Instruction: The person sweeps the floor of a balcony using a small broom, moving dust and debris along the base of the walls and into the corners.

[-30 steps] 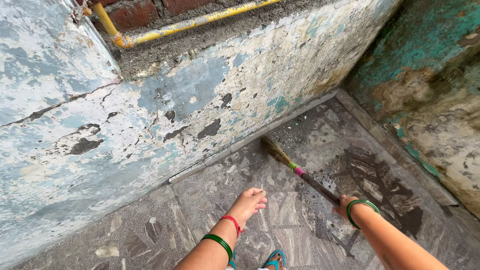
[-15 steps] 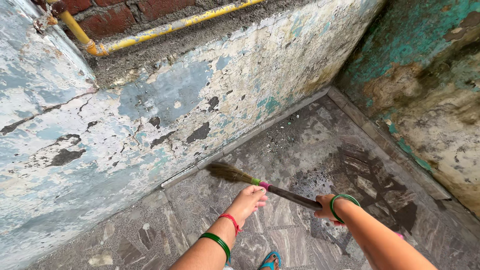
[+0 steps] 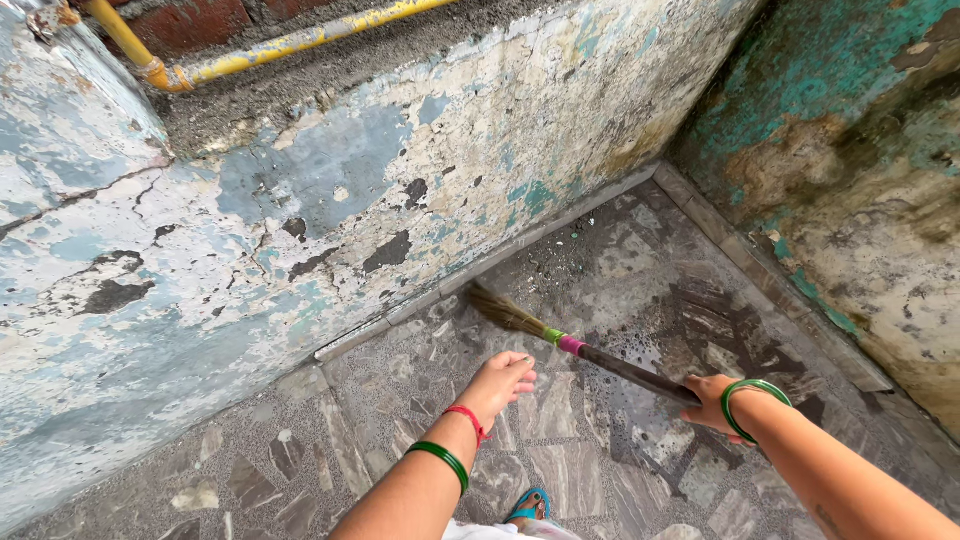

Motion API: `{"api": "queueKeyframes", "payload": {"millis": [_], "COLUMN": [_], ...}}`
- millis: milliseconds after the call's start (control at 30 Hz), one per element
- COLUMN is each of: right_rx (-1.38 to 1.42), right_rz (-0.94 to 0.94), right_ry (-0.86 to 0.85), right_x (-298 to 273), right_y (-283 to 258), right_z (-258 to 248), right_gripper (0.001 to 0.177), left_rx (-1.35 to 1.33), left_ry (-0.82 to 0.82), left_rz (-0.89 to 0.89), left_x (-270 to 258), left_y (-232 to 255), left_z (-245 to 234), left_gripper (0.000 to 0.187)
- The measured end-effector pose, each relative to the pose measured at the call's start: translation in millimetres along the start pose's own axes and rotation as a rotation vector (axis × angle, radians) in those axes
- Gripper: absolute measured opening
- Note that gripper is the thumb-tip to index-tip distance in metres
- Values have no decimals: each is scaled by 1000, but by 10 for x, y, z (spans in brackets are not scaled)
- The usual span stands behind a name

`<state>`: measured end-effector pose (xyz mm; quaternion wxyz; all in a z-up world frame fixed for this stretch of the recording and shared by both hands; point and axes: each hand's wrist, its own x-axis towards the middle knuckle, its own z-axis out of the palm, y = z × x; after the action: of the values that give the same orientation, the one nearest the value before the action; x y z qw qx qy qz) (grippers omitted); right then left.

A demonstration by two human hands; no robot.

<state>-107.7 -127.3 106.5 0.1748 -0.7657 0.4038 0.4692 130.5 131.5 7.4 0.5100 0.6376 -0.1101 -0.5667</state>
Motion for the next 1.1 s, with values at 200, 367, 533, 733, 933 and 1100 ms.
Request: {"api": "queueKeyframes", "payload": {"millis": [200,367,533,733,933,1100], "right_rx": [-80,-132,-263,-327,-272,-73], "right_rz": [-126,-9,57,-41,74,222], "right_ry": [-68,-24,116,104,70,158], "right_x": [339,812,878,806,1493,1671], "right_y": [-119,147,866,1232,1300,1304], "right_z": [66,55,86,336,786,619], "right_gripper": [47,47,50,52,53,49], "left_rx": [29,-10,0,-12,-12,-3], "left_ry": [-22,53,66,-18,-15,45], "left_rz": [7,-39,-71,-39,-16,-127], "left_x": [8,-62,-45,63,107,-22], "left_y": [-41,-92,-52,189,154,-28], "left_z": [175,-34,81,451,522,420], "left_gripper": [43,43,44,44,41,42]}}
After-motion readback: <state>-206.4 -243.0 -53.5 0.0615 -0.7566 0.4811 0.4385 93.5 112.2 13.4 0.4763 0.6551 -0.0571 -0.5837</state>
